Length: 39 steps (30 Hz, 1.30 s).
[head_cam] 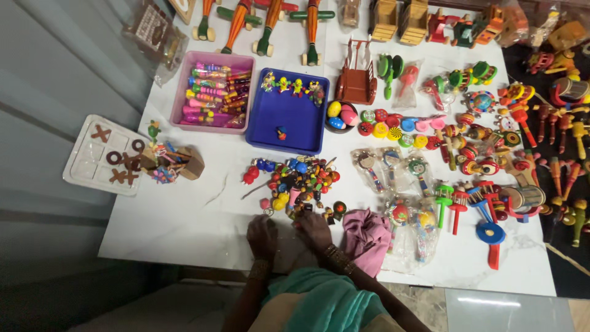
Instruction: The person empties a blue plastic container of small toys onto a table, wipes the container with a pink cloth, and then picks up individual toys from the table to place them into the now-empty blue container. The person handles various small toys, including figures and balls, one at a time.
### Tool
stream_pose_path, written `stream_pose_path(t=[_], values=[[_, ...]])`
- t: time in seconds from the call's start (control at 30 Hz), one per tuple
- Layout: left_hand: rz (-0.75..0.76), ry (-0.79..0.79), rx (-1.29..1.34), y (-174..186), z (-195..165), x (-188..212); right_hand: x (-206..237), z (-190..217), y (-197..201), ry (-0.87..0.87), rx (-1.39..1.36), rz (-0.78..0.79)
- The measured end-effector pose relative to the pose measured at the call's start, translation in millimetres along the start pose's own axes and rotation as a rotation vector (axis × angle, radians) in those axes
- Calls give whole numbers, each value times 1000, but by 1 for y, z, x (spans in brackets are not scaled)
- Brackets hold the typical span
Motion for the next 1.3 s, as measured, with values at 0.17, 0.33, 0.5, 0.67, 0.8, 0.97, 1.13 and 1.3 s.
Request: stream_pose_path(t=[0.17, 0.33, 0.5, 0.67, 0.8, 0.97, 1.13, 1.3], values=[[20, -61, 78, -6, -1, -14, -1, -9, -5, -420, -189, 104], [115, 248, 376, -20, -2, -26, -15, -39, 15, -719, -819, -172], [242, 710, 938, -46, -17, -21, -12, -57, 18, -1265, -1499, -120], [303, 709, 680, -50, -21, -29, -12, -68, 39, -1204, -928, -171], [284, 245, -81, -53, -26, -62, -39, -51, 34, -770, -330, -95], [465, 18, -387, -70, -39, -85, -68, -19, 1, -540, 17, 32], [119, -19, -125, -62, -42, -101, -62, -16, 1, -519, 17, 102], [443, 984, 892, -73, -17, -104, -62, -22, 20, -350, 105, -84]])
Point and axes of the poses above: each hand's wrist, its own x-axis away from the middle knuckle, its own y-axis out of the back of the hand, z = x × y, the point moved 3 cm from there along -x, towards the middle knuckle, and after that the axes turned 8 degrees about -z, right-handed, at the moved point
